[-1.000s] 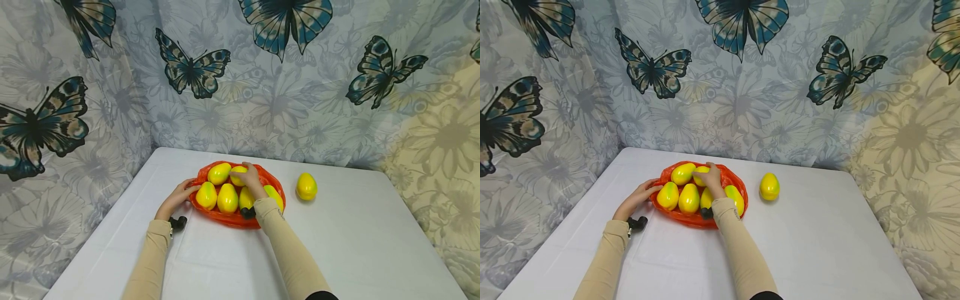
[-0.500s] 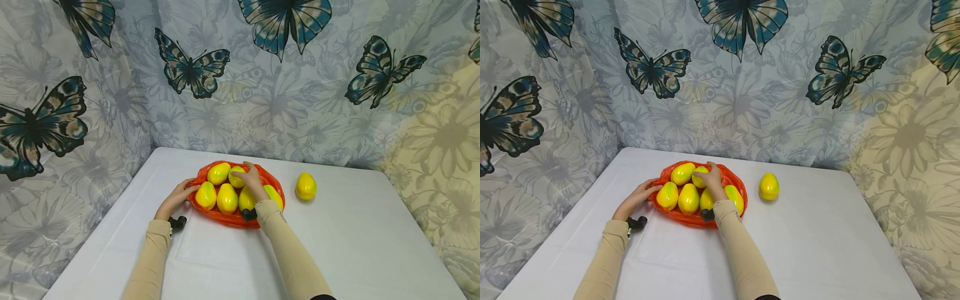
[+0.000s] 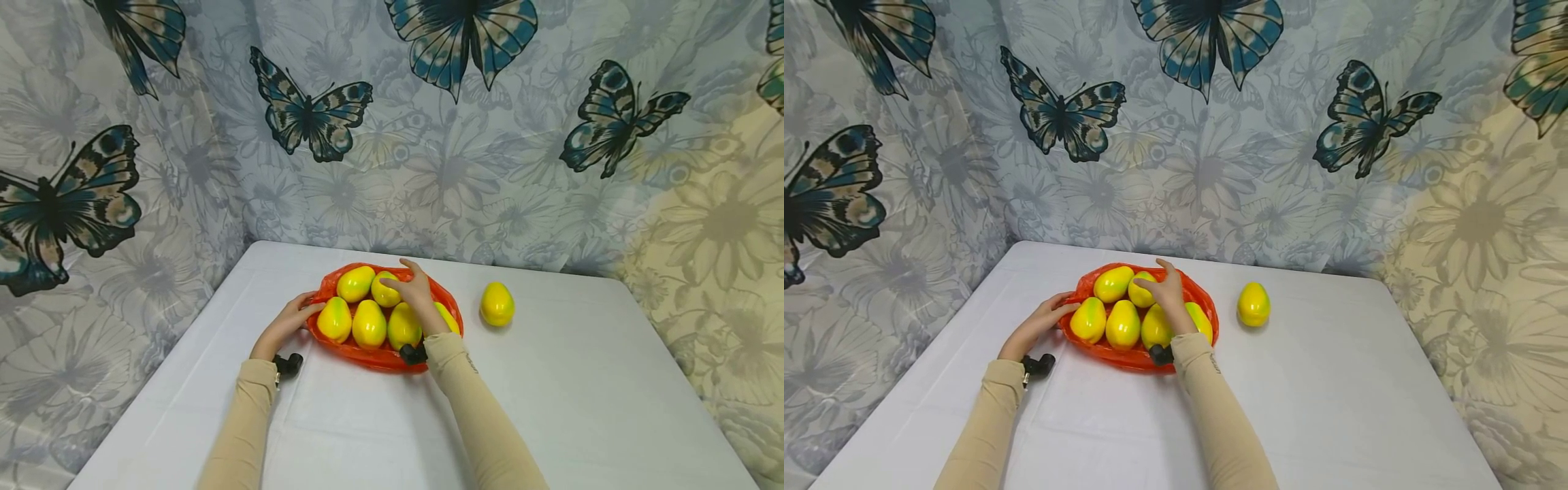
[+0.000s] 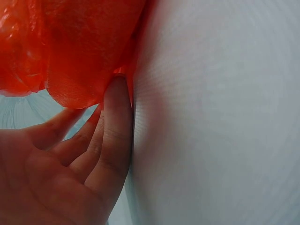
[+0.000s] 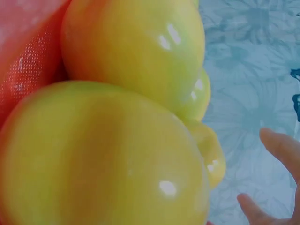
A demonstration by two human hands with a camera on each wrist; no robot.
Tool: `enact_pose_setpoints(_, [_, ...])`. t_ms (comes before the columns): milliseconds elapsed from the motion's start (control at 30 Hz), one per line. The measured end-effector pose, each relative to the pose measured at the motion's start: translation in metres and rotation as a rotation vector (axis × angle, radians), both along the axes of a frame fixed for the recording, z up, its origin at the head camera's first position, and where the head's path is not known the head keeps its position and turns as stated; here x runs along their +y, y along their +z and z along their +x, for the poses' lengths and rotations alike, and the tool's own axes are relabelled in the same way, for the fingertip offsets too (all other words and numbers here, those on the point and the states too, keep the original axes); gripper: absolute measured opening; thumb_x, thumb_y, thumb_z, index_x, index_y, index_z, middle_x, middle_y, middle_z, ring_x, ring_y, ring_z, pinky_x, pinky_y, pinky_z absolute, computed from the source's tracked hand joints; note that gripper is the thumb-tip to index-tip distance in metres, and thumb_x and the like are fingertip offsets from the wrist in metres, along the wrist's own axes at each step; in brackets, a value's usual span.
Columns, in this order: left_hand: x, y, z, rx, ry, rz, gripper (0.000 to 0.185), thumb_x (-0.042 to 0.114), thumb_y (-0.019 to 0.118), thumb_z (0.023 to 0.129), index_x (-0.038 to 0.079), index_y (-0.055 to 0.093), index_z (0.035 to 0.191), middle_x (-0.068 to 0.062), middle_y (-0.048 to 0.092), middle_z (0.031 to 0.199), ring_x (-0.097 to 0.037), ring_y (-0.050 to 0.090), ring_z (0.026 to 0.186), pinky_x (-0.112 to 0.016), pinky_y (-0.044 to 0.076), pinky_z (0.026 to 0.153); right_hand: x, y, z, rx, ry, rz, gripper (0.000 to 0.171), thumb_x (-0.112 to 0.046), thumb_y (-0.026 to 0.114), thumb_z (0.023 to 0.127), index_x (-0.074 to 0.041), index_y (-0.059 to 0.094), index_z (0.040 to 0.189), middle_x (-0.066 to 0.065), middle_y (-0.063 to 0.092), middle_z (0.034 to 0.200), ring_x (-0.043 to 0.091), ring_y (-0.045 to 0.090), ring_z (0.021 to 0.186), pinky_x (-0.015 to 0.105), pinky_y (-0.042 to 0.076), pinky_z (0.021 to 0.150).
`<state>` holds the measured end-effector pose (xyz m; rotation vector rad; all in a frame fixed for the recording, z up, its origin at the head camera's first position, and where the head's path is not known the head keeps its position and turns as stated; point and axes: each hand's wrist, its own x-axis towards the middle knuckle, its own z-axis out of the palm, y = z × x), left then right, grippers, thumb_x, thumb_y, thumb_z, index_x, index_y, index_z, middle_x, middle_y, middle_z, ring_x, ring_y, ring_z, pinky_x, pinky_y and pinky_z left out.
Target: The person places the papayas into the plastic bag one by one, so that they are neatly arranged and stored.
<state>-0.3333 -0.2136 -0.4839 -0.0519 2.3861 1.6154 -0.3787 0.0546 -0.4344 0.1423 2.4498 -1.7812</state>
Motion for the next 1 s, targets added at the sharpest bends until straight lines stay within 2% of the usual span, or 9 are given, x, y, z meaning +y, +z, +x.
enact_pose_setpoints(133, [0.003, 0.014, 0.007, -0.011, -0.014, -0.01, 0.065, 0.035, 0.051, 0.101, 0.002, 0.028, 0.151, -0.024, 0.037, 0.151, -0.025, 0.055, 0.106, -0.023, 0.047, 0.076, 0.004, 0.002, 0.001, -0.005, 0.0, -0.017, 0.068, -0.026, 0.074, 0.086, -0.022, 0.042, 0.147, 0.01, 0.03, 0.158, 0.035, 0.035, 0.141, 0.052, 0.033, 0.114])
enact_pose_setpoints(233, [0.002, 0.016, 0.009, -0.011, -0.014, -0.005, 0.066, 0.036, 0.052, 0.101, 0.002, 0.028, 0.152, -0.024, 0.036, 0.152, -0.027, 0.054, 0.109, -0.023, 0.046, 0.077, 0.007, 0.004, 0.003, -0.007, -0.004, -0.034, 0.068, -0.025, 0.074, 0.086, -0.024, 0.043, 0.146, 0.01, 0.03, 0.158, 0.036, 0.039, 0.137, 0.051, 0.036, 0.112])
enact_pose_setpoints(567, [-0.004, -0.014, -0.006, 0.024, 0.0, -0.011, 0.072, 0.047, 0.054, 0.097, 0.008, 0.028, 0.152, -0.02, 0.037, 0.152, -0.023, 0.055, 0.107, -0.023, 0.047, 0.078, 0.021, 0.011, 0.014, 0.033, 0.012, -0.087, 0.07, -0.033, 0.076, 0.084, -0.027, 0.043, 0.146, 0.006, 0.029, 0.159, 0.034, 0.039, 0.14, 0.05, 0.037, 0.112])
enact_pose_setpoints(800, [-0.005, -0.016, -0.007, 0.039, -0.004, -0.009, 0.071, 0.046, 0.054, 0.098, 0.007, 0.029, 0.152, -0.021, 0.038, 0.152, -0.025, 0.054, 0.112, -0.022, 0.047, 0.079, 0.034, 0.015, 0.021, 0.048, 0.028, -0.159, 0.07, -0.032, 0.075, 0.085, -0.029, 0.042, 0.146, 0.003, 0.021, 0.162, 0.033, 0.034, 0.143, 0.051, 0.035, 0.112])
enact_pose_setpoints(1000, [-0.005, -0.015, -0.006, 0.033, 0.002, -0.011, 0.071, 0.047, 0.054, 0.097, 0.008, 0.03, 0.152, -0.02, 0.038, 0.153, -0.025, 0.054, 0.112, -0.022, 0.047, 0.08, 0.048, 0.019, 0.024, 0.07, 0.032, -0.161, 0.073, -0.038, 0.076, 0.084, -0.028, 0.041, 0.147, 0.005, 0.021, 0.162, 0.035, 0.034, 0.144, 0.052, 0.034, 0.113])
